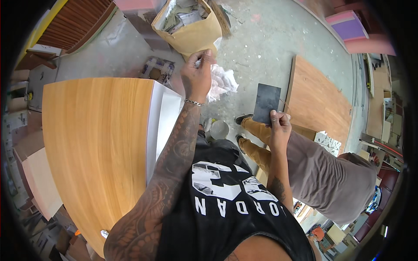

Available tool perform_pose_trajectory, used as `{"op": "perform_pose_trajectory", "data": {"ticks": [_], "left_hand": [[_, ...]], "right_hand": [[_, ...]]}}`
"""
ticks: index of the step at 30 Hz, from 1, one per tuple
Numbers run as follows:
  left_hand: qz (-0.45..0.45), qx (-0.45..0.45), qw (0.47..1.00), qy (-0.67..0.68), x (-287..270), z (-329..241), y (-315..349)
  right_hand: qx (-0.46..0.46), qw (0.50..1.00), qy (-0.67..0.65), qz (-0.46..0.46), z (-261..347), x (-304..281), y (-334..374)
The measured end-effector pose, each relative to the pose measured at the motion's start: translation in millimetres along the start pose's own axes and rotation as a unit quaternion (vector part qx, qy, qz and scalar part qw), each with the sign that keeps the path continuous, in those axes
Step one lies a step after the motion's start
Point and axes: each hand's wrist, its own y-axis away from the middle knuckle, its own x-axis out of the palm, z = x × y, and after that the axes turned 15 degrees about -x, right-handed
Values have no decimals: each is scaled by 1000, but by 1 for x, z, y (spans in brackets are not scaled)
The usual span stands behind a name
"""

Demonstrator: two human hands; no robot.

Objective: The person sands the white side of a wooden cabinet by hand with a sandpaper block and wipes the surface with a white cloth.

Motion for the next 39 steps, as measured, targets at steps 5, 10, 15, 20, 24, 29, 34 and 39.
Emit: {"op": "perform_pose_trajectory", "data": {"ticks": [5, 10, 15, 20, 24, 29, 34, 39], "left_hand": [[8, -16, 999, 49, -3, 2, -10], [-45, -18, 985, 163, 6, -34, -16], [-21, 14, 983, 183, 16, -62, -18], [-56, 42, 977, 199, 0, -72, -35], [-89, 33, 966, 239, -11, -76, -46], [-99, 74, 961, 246, -12, -86, -57], [-137, 91, 963, 211, -4, -92, -62], [-109, 40, 963, 243, 11, -104, -62]], "right_hand": [[24, 999, 9, 24, -10, 14, 6], [24, 997, 28, 62, -4, 28, -2], [-13, 993, 68, 98, -1, 31, -16], [-33, 994, 56, 90, -8, 31, -24], [-27, 992, 90, 80, -8, 32, -22], [-26, 992, 92, 82, -9, 25, -25], [-29, 993, 85, 72, -14, 19, -42], [-67, 988, 112, 87, -14, 30, -71]]}}
